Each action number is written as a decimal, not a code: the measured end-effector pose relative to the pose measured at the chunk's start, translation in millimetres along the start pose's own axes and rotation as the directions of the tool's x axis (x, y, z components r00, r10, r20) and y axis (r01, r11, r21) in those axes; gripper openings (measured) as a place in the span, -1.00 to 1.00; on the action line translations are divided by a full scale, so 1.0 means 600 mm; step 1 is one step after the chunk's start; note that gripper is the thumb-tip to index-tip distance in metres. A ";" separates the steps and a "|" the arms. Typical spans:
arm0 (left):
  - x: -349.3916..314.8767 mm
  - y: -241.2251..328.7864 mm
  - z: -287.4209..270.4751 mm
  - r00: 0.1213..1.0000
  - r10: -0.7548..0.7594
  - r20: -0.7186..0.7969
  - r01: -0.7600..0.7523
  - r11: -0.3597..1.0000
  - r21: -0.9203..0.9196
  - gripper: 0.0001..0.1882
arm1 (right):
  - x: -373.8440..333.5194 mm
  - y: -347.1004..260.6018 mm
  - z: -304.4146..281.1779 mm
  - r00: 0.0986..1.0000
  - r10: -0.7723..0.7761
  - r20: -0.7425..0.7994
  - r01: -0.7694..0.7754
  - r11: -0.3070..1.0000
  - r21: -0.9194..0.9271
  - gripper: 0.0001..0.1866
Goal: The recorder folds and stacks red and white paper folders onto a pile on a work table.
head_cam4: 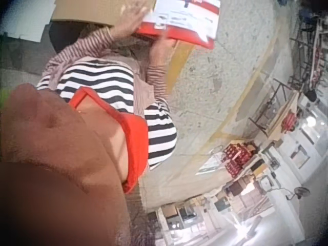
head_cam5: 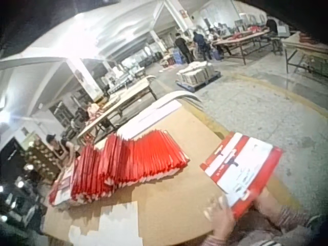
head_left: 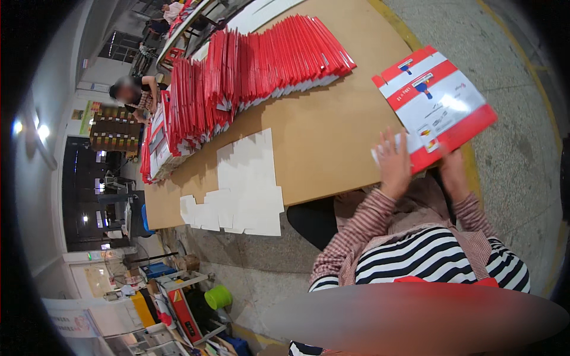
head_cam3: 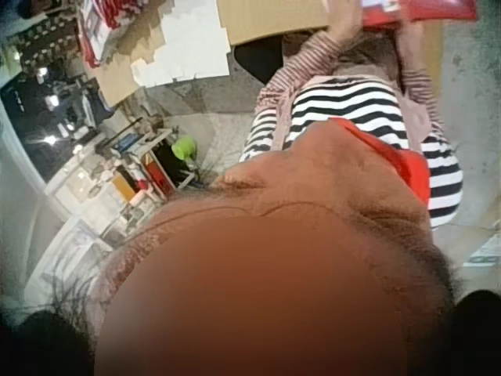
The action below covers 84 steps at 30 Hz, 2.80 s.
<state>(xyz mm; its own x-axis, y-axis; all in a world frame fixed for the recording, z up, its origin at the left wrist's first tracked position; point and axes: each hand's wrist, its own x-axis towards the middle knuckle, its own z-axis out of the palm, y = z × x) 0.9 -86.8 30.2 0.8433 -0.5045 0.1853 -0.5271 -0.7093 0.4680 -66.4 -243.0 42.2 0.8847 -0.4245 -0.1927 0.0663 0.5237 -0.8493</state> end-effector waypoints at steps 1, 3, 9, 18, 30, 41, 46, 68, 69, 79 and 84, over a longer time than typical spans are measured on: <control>-0.004 0.033 0.004 0.999 -0.002 -0.038 -0.005 0.987 -0.158 -0.32 | -0.009 0.018 0.012 1.000 0.010 0.023 -0.004 0.963 -0.268 -0.37; -0.019 0.048 -0.008 0.959 -0.020 -0.284 -0.090 0.925 -0.368 -0.27 | 0.012 -0.008 0.012 0.971 0.075 0.226 0.000 0.949 -0.316 -0.35; -0.071 -0.115 -0.102 0.832 -0.169 -0.529 0.161 0.985 -0.060 -0.31 | 0.204 -0.209 -0.081 0.799 0.424 0.427 -0.124 0.811 -0.572 -0.33; -0.073 -0.141 -0.093 0.870 -0.183 -0.458 0.296 0.936 0.188 -0.31 | 0.740 -0.124 0.026 0.887 -0.131 0.442 0.451 0.442 -0.775 -0.40; -0.311 -0.300 -0.319 0.781 -0.337 -0.526 0.518 0.820 0.244 -0.59 | 0.530 0.052 0.222 0.780 -0.298 0.551 0.611 0.172 -0.773 -0.75; -0.296 -0.309 -0.438 0.975 0.011 -0.222 0.133 0.770 0.624 -0.90 | 0.290 -0.033 0.173 0.651 -0.073 0.755 0.716 0.390 -0.579 -0.63; -0.150 -0.059 -0.417 0.988 0.151 -0.004 -0.126 0.836 0.534 -0.84 | 0.084 -0.102 0.212 0.085 -0.217 0.972 0.996 0.015 -0.084 -0.29; 0.000 -0.061 -0.074 0.984 -0.168 -0.061 0.140 0.937 -0.320 -0.82 | 0.090 -0.151 -0.065 0.967 0.036 0.252 0.224 0.347 -0.911 -0.41; -0.007 -0.066 -0.062 0.982 -0.173 -0.069 0.143 0.937 -0.318 -0.82 | 0.095 -0.138 -0.049 0.965 0.037 0.261 0.233 0.347 -0.908 -0.41; -0.103 -0.074 -0.087 0.925 0.377 0.059 -0.380 0.896 0.229 -0.33 | 0.071 -0.050 -0.021 0.463 0.066 0.884 0.874 0.128 -0.468 -0.53; -0.079 -0.115 -0.099 0.905 -0.408 0.124 0.419 0.799 -0.431 -0.52 | 0.074 -0.044 -0.028 0.436 0.074 0.897 0.885 0.147 -0.443 -0.56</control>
<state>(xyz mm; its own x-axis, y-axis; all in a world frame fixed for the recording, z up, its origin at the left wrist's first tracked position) 3.8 15.5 40.6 0.9647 -0.2285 -0.1306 -0.0225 -0.5657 0.8243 -36.8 -288.0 47.5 0.8047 0.5160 0.2937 0.5881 -0.6251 -0.5131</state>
